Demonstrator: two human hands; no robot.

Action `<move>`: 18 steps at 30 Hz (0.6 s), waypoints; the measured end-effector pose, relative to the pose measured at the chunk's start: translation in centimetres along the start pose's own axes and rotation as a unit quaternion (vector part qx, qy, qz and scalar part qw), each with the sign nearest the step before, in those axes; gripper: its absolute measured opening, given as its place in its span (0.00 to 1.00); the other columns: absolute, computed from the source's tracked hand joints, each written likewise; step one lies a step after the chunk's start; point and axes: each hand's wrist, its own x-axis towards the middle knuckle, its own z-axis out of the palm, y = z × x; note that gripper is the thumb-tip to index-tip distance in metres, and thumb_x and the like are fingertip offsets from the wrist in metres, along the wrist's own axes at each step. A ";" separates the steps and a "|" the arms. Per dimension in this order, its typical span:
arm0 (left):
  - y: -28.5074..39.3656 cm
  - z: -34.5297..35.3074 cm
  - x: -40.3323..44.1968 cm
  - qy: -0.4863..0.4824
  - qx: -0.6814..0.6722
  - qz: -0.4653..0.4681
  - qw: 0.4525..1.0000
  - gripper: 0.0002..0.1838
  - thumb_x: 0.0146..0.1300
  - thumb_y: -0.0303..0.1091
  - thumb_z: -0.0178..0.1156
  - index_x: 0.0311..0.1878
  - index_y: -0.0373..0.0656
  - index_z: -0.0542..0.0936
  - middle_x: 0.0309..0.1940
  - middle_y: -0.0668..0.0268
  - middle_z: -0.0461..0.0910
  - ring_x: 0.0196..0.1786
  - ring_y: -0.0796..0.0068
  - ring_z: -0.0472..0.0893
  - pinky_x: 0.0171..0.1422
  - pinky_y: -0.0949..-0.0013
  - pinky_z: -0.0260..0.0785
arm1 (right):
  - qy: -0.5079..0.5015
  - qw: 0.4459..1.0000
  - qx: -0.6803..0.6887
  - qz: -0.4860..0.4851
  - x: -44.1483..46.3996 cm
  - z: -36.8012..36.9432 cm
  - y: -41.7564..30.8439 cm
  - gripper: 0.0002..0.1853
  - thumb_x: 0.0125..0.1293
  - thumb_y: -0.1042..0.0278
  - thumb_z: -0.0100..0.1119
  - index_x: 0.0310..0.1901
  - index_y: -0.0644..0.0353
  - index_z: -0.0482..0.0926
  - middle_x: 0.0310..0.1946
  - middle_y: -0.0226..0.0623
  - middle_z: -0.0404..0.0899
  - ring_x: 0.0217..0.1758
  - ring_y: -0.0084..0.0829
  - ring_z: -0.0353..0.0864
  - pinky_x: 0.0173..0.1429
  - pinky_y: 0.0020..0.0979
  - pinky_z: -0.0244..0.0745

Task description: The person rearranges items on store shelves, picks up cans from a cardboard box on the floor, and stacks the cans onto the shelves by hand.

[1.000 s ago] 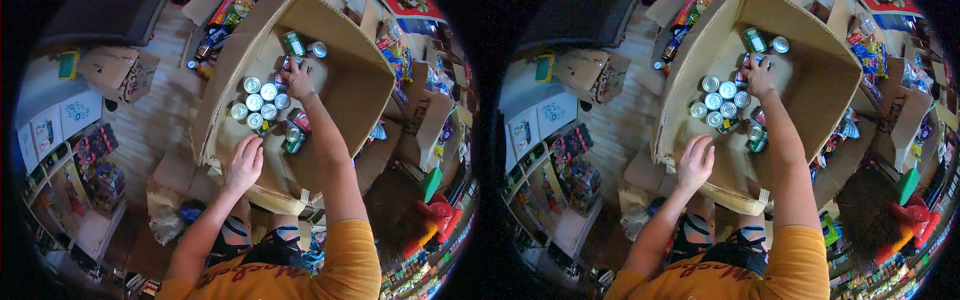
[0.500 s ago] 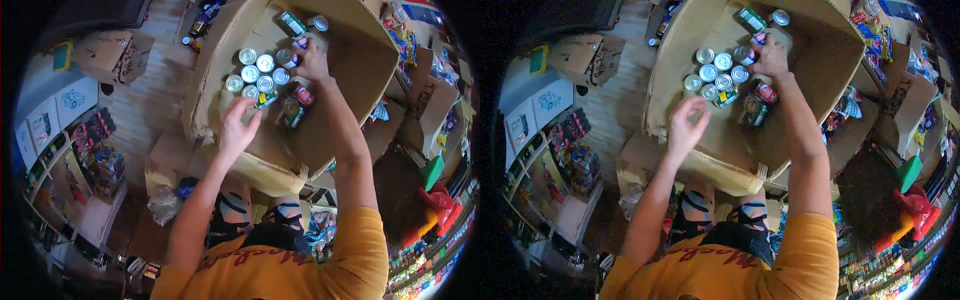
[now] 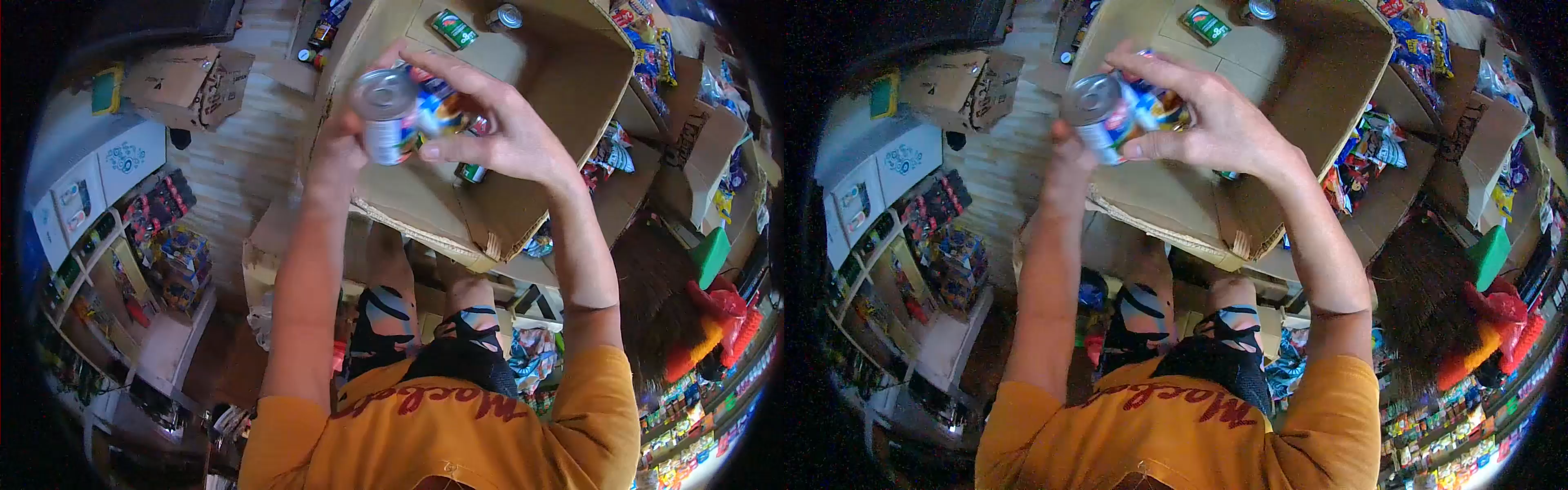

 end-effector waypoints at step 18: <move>-4.2 1.8 -8.2 -0.006 -0.341 0.014 0.940 0.62 0.37 0.56 0.75 0.75 0.53 0.50 0.70 0.41 0.51 0.68 0.33 0.59 0.68 0.35 0.54 | 0.297 0.836 -0.412 0.206 6.6 -9.1 25.8 0.32 0.45 0.74 0.68 0.57 0.49 0.73 0.54 0.53 0.66 0.52 0.56 0.73 0.56 0.43 0.74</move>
